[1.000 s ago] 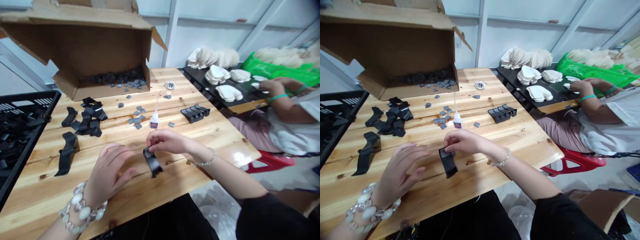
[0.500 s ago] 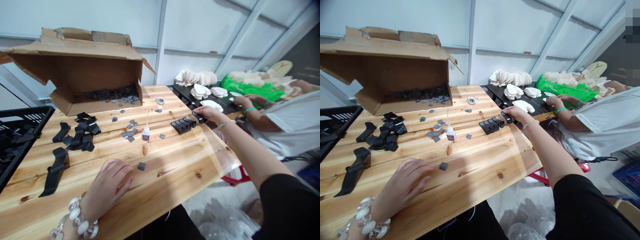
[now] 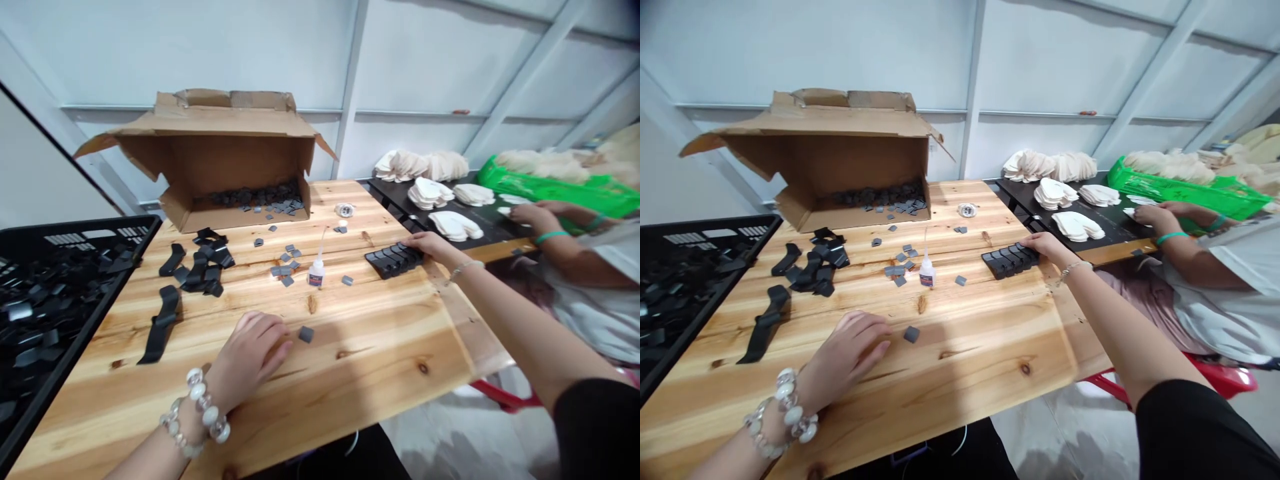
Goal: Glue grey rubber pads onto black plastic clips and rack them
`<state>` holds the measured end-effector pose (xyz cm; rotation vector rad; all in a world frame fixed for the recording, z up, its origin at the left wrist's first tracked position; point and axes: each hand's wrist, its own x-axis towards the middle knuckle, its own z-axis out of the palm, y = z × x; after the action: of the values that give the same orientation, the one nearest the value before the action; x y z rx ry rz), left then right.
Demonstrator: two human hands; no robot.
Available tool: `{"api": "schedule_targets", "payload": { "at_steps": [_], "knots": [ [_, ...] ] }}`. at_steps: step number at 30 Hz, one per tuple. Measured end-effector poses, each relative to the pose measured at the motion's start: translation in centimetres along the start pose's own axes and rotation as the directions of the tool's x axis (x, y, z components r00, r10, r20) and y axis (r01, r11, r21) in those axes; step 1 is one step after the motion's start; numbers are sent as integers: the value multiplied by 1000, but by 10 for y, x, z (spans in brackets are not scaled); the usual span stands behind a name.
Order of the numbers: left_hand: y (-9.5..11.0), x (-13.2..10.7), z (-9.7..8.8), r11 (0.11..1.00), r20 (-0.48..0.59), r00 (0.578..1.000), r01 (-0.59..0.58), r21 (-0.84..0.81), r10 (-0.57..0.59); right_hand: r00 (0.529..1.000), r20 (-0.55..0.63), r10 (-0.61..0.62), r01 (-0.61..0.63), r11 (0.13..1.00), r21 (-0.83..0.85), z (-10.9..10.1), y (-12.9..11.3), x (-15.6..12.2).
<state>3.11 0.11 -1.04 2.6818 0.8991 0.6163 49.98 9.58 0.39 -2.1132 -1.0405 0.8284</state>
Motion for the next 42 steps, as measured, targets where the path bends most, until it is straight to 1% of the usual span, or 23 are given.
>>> {"api": "schedule_targets", "payload": {
  "at_steps": [2, 4, 7, 9, 10, 12, 13, 14, 15, 16, 17, 19, 21, 23, 25, 27, 30, 32, 35, 37, 38, 39, 42],
  "knots": [
    [2, 0, -1, 1000, -16, 1000, -1, -3, 1, 994, -80, -71, 71, 997, 3, 1, -8, -7],
    [3, -1, -1, 1000, -25, 1000, 7, -3, -7, 962, -215, -167, 170, 985, -4, 0, -23, -18],
    [4, -1, 1, 999, -44, 998, 46, 9, -45, 850, -389, -355, 370, 928, -39, 7, -56, -56],
    [4, -1, 3, 997, -59, 996, 67, 24, -65, 751, -394, -531, 549, 832, -75, 23, -80, -97],
    [5, -1, 4, 997, -61, 996, 72, 32, -70, 653, -313, -689, 698, 709, -104, 36, -90, -120],
    [6, -2, 4, 995, -48, 996, 80, 52, -78, 498, 43, -866, 857, 483, -181, 72, -109, -163],
    [6, -2, 3, 995, -35, 996, 85, 59, -83, 442, 248, -862, 894, 399, -204, 94, -117, -180],
    [7, -2, 3, 994, -23, 996, 88, 57, -87, 419, 388, -821, 907, 356, -226, 118, -124, -192],
    [7, -2, 2, 995, -15, 996, 91, 46, -91, 434, 490, -756, 900, 333, -282, 142, -129, -198],
    [7, -2, 1, 995, -11, 996, 93, 29, -93, 492, 542, -682, 867, 329, -374, 165, -134, -200],
    [7, -2, 0, 995, -11, 995, 96, 9, -96, 528, 538, -657, 844, 335, -419, 186, -139, -197],
    [6, -2, -2, 994, -21, 994, 108, -32, -109, 570, 510, -644, 812, 351, -466, 221, -147, -185],
    [5, -2, -4, 989, -31, 990, 133, -72, -135, 598, 473, -647, 790, 375, -485, 244, -153, -170],
    [5, -2, -6, 975, -39, 984, 164, -149, -171, 612, 446, -653, 780, 402, -480, 254, -156, -160],
    [4, -2, -7, 941, -42, 974, 205, -268, -224, 609, 427, -668, 785, 429, -447, 255, -157, -157],
    [1, -2, -5, 869, -51, 950, 260, -420, -309, 585, 416, -696, 807, 453, -378, 249, -156, -160],
    [-6, -1, 0, 687, -60, 880, 324, -650, -472, 528, 420, -738, 848, 478, -227, 233, -148, -173],
    [-10, 0, 3, 566, -43, 839, 327, -757, -542, 501, 387, -774, 837, 548, 11, 222, -138, -185],
    [-11, 2, 1, 347, 49, 831, 285, -894, -555, 532, 357, -768, 626, 640, 446, 207, -121, -202],
    [-8, 3, -2, 197, 120, 837, 261, -945, -535, 556, 398, -730, 471, 671, 573, 202, -109, -211],
    [-7, 3, -2, 154, 146, 838, 263, -952, -526, 567, 414, -712, 420, 682, 598, 200, -104, -214],
    [-5, 4, -3, 145, 163, 837, 276, -950, -522, 582, 418, -698, 382, 688, 618, 199, -100, -216],
    [-2, 4, 0, 224, 196, 830, 355, -908, -522, 640, 411, -649, 327, 714, 619, 197, -90, -219]
  ]
}}
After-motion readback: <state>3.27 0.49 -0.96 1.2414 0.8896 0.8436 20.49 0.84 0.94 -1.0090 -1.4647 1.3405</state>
